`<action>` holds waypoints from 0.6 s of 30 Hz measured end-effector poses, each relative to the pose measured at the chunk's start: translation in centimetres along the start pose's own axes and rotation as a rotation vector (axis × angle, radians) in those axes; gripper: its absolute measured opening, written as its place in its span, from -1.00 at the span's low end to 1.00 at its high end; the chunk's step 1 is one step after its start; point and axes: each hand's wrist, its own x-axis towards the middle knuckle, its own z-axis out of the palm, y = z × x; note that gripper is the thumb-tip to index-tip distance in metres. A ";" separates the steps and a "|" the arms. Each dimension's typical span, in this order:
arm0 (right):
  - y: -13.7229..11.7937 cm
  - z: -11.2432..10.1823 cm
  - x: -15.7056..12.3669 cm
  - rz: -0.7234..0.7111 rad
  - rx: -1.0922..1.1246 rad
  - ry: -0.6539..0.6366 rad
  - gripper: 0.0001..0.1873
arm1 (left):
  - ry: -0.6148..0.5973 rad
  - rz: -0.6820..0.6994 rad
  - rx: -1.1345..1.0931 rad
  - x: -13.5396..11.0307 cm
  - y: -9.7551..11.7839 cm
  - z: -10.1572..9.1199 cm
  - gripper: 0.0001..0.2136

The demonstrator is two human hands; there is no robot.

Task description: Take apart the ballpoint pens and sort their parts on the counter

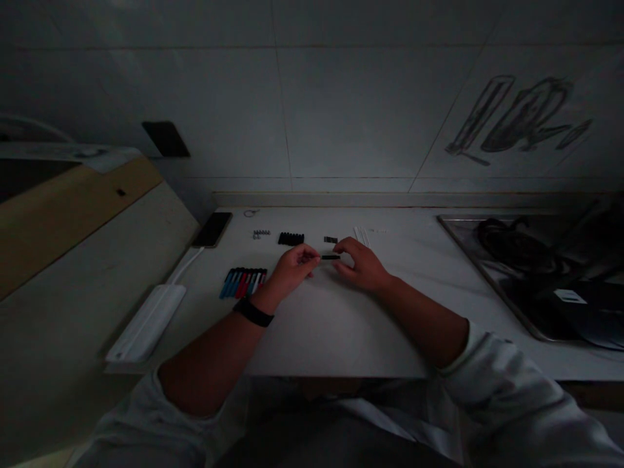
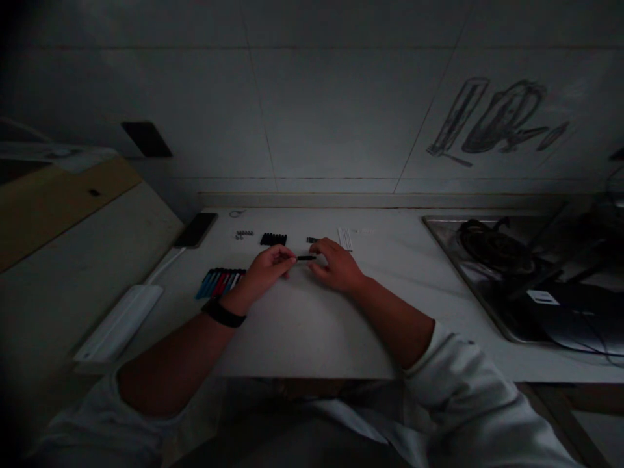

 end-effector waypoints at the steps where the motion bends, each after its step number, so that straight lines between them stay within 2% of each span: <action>1: 0.0 0.0 0.0 0.002 -0.003 0.005 -0.80 | -0.003 0.001 0.004 0.0 0.0 0.0 -0.84; 5: -0.1 0.0 0.1 -0.003 -0.007 -0.026 -0.92 | -0.006 0.001 0.013 -0.1 0.0 -0.1 -0.82; 12: -0.1 0.0 0.0 -0.003 -0.014 -0.009 -0.82 | -0.013 0.013 0.064 0.0 -0.3 -0.1 -0.83; 14: 0.0 0.0 -0.1 -0.017 -0.048 -0.033 -0.85 | -0.001 0.080 0.163 -0.1 -0.2 -0.1 -0.84; 18: -0.1 -0.2 0.0 -0.068 -0.130 -0.112 -0.83 | -0.001 0.299 0.458 -0.5 -0.1 0.0 -0.72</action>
